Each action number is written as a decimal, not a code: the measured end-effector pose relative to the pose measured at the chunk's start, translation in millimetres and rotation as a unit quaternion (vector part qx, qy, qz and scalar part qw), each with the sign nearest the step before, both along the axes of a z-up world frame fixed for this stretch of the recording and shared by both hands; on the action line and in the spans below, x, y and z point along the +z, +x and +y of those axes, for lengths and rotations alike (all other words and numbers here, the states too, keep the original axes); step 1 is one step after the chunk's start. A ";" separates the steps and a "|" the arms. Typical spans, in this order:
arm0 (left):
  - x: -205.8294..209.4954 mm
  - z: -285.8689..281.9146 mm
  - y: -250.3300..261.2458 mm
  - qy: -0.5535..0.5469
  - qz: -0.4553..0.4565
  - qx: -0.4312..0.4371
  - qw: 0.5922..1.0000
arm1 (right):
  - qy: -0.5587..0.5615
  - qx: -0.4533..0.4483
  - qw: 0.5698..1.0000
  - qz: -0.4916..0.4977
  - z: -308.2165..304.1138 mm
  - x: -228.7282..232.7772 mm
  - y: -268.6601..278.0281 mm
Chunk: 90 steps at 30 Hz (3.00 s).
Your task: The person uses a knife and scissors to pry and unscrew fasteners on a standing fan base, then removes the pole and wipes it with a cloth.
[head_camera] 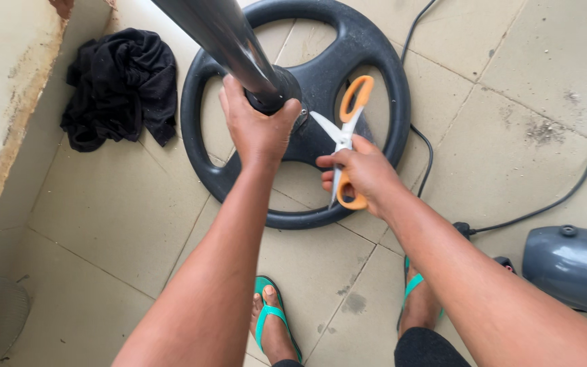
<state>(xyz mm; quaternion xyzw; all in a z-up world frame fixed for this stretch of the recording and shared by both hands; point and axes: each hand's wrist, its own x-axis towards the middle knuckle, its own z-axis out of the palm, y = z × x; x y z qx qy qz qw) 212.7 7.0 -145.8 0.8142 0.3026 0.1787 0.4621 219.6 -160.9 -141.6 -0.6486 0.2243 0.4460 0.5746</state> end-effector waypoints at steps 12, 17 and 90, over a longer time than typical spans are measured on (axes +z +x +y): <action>77.8 43.1 -9.5 -0.183 -0.030 -0.193 0.963 | -0.074 0.081 0.993 -0.030 20.8 -0.8 19.1; 72.2 50.9 -13.4 -0.275 -0.028 -0.167 0.947 | -0.100 0.073 0.992 -0.017 32.2 4.3 25.6; 25.7 51.1 15.3 -0.111 0.179 -0.207 0.955 | -0.273 0.366 0.831 -0.317 48.8 -5.7 24.1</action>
